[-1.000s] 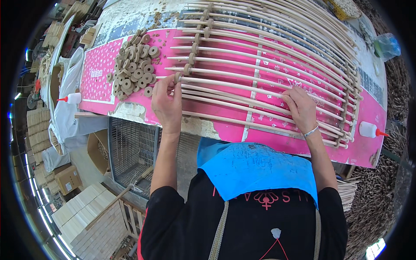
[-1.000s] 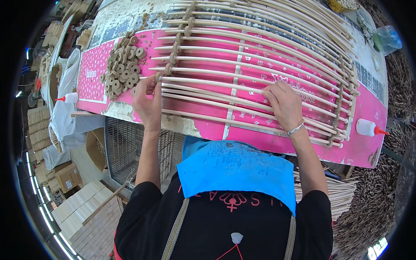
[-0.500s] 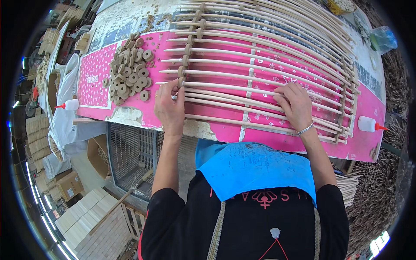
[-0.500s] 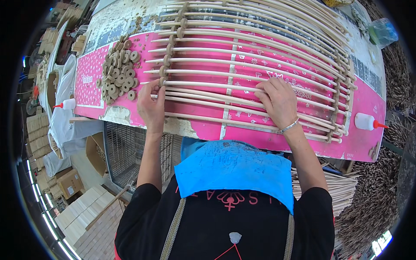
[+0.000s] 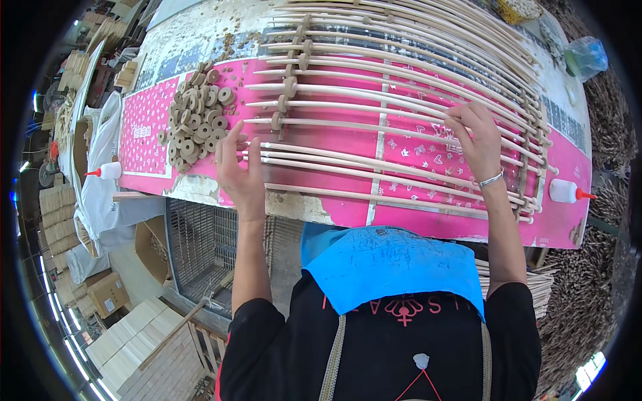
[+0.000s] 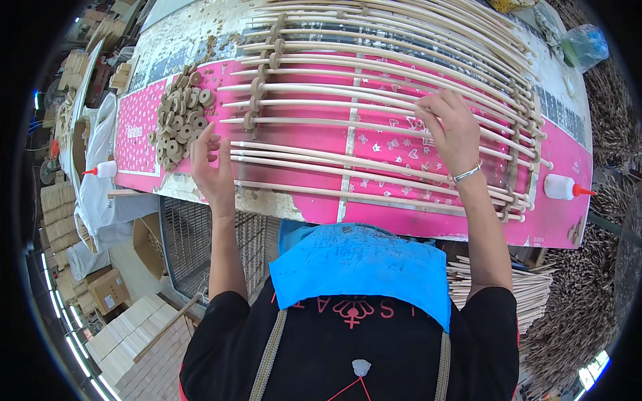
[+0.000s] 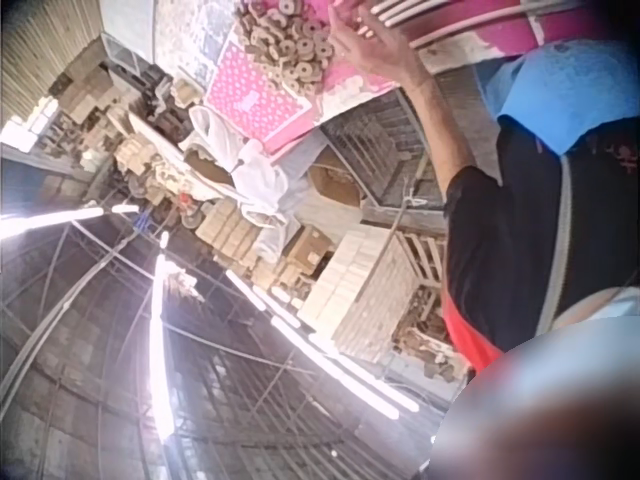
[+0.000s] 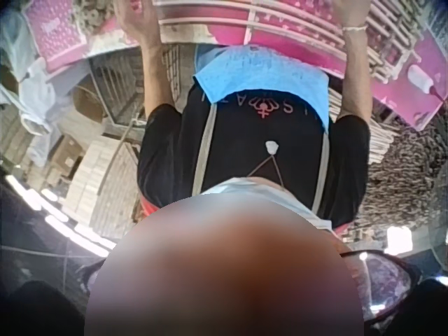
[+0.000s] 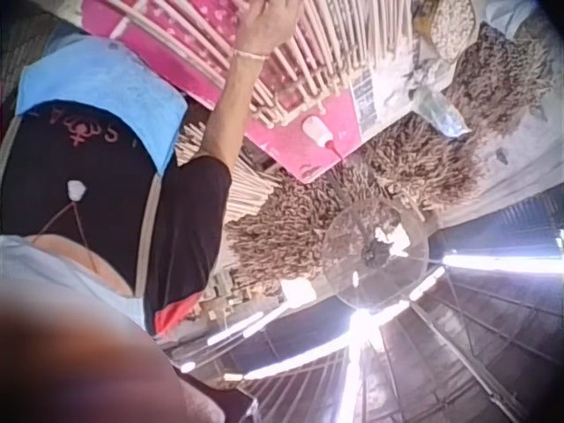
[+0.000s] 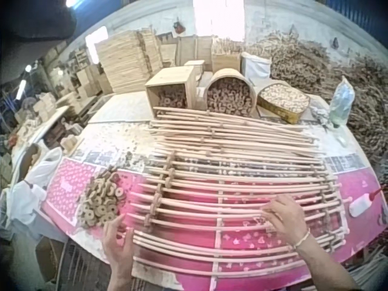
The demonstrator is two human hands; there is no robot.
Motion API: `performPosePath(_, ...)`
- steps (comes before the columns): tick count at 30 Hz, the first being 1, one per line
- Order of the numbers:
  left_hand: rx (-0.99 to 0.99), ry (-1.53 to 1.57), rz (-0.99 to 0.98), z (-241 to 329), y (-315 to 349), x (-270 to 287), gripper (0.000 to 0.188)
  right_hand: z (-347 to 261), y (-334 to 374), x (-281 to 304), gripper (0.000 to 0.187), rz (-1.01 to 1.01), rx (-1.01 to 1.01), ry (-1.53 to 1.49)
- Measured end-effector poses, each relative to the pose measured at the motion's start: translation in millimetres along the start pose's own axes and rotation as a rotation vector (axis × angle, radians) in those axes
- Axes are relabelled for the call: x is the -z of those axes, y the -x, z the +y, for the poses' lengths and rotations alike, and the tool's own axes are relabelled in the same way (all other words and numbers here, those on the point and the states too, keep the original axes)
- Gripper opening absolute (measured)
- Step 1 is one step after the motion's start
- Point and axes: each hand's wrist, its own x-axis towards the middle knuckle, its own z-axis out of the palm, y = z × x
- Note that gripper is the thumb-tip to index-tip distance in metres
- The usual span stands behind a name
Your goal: Assembling wooden structures by gluing dowels and ring-shaped pieces together.
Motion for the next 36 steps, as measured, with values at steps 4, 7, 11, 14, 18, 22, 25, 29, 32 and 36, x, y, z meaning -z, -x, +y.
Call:
performPosePath(4,0.042,0.006,-0.015,-20,8,-1,0.034,16,-2,-5,0.013,-0.009,0.0,0.013)
performPosePath(7,0.068,0.005,-0.026,-25,10,-2,0.034,26,0,-9,0.014,-0.014,-0.021,0.049)
performPosePath(11,0.092,0.023,-0.008,-33,7,-2,0.034,30,-4,-14,0.015,-0.014,-0.034,0.041)
performPosePath(14,0.08,0.001,0.012,-40,0,1,0.034,38,-6,-19,0.016,-0.022,-0.042,0.036)
performPosePath(18,0.13,0.019,0.08,-65,-18,13,0.034,43,-6,-20,0.015,0.006,0.017,0.114)
performPosePath(22,0.052,-0.259,0.012,-70,-38,28,0.039,43,-6,-23,0.016,0.028,0.032,0.154)
performPosePath(25,-0.023,-0.432,-0.017,-82,-47,27,0.049,42,-2,-19,0.021,0.018,0.042,0.18)
performPosePath(29,-0.118,-0.634,-0.081,-88,-54,27,0.051,31,2,-17,0.02,0.054,0.034,0.179)
performPosePath(32,-0.144,-0.702,-0.12,-91,-61,21,0.046,15,7,-12,0.018,0.129,0.046,0.167)
performPosePath(36,-0.139,-0.771,-0.17,-87,-69,14,0.039,-20,24,-8,0.014,-0.215,0.026,-0.104)
